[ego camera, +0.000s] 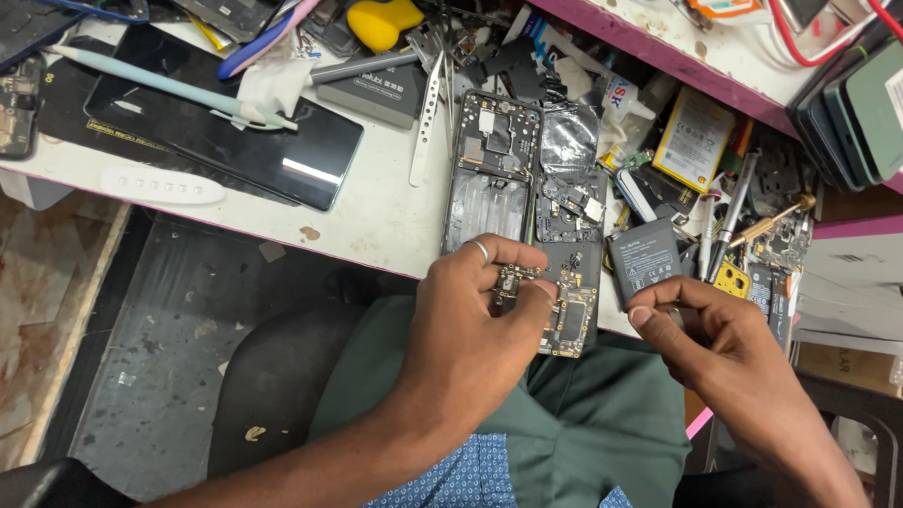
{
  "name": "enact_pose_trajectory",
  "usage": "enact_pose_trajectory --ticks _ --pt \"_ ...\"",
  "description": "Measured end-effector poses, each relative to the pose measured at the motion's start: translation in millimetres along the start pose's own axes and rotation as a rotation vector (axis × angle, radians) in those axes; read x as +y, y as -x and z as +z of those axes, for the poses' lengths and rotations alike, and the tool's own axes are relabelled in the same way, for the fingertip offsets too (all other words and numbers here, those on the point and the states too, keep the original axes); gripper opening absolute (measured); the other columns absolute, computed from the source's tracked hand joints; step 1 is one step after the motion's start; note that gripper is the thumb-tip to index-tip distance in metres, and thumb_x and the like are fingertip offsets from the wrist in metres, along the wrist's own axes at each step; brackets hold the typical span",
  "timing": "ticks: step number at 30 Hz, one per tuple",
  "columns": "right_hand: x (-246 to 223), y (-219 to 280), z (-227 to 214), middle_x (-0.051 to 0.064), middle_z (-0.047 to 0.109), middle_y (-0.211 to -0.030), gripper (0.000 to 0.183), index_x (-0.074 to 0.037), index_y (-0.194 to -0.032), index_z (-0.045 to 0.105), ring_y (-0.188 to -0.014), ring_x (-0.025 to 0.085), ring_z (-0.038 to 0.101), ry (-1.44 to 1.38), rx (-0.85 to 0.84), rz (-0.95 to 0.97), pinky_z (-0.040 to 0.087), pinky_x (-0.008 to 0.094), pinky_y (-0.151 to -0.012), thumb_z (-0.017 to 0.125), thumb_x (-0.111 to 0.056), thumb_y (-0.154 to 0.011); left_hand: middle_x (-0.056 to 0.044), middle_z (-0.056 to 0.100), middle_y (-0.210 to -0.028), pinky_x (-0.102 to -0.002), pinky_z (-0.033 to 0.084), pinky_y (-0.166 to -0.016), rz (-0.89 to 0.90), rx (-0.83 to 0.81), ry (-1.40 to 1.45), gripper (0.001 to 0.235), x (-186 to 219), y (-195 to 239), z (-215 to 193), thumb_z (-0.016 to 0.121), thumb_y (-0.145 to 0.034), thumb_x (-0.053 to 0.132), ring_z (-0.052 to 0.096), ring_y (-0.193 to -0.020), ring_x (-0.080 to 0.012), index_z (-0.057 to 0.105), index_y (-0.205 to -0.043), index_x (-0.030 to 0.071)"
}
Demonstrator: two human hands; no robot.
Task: The person holds a small circuit board with a camera module and uses a white plastic spudger to pry and separate components. They repeatedly lift and reposition the camera module while working over a cluttered electronics repair bench.
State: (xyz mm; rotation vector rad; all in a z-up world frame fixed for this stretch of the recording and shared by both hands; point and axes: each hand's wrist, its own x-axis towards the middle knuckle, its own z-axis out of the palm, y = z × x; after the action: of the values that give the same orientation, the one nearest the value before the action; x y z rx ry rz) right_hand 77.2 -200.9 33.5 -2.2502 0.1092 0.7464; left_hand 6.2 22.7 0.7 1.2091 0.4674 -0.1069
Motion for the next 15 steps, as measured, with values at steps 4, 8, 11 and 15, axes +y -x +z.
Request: enact_pose_trajectory --ticks 4,8,11,15 --pt "1.2 -0.8 2.7 -0.009 0.038 -0.058 0.019 -0.005 -0.1 0.07 -0.051 0.004 0.025 0.06 0.007 -0.033 0.017 0.029 -0.045 0.066 -0.023 -0.094 -0.006 0.074 -0.072 -0.023 0.046 -0.046 0.061 0.0 -0.015 0.025 -3.9 -2.0 1.4 0.07 -0.084 0.008 0.061 -0.055 -0.0043 0.069 -0.106 -0.003" --pt "0.2 -0.2 1.6 -0.009 0.038 -0.057 0.022 -0.004 -0.098 0.072 -0.051 0.004 0.025 0.053 0.012 0.0 0.017 0.029 -0.044 0.066 -0.024 -0.093 -0.006 0.075 -0.078 -0.021 0.05 -0.05 0.07 -0.022 0.001 0.026 -7.6 -1.5 2.1 0.074 -0.082 0.009 0.064 -0.062 -0.0043 0.068 -0.104 -0.002" --pt "0.0 0.2 1.2 -0.009 0.04 -0.058 0.022 -0.005 -0.099 0.071 -0.051 0.004 0.026 0.053 0.016 -0.004 0.018 0.028 -0.044 0.066 -0.025 -0.094 -0.006 0.075 -0.083 -0.02 0.053 -0.055 0.085 -0.035 0.005 0.031 -6.6 -0.3 1.7 0.078 -0.079 0.009 0.068 -0.068 -0.0047 0.065 -0.106 -0.001" --pt "0.1 -1.6 1.8 -0.009 0.04 -0.058 0.022 -0.003 -0.098 0.074 -0.052 0.004 0.026 0.046 0.018 -0.01 0.018 0.028 -0.045 0.066 -0.023 -0.094 -0.007 0.074 -0.083 -0.023 0.055 -0.053 0.055 -0.01 -0.002 0.033 -0.2 1.3 1.1 0.08 -0.077 0.008 0.069 -0.068 -0.0075 0.063 -0.103 -0.001"
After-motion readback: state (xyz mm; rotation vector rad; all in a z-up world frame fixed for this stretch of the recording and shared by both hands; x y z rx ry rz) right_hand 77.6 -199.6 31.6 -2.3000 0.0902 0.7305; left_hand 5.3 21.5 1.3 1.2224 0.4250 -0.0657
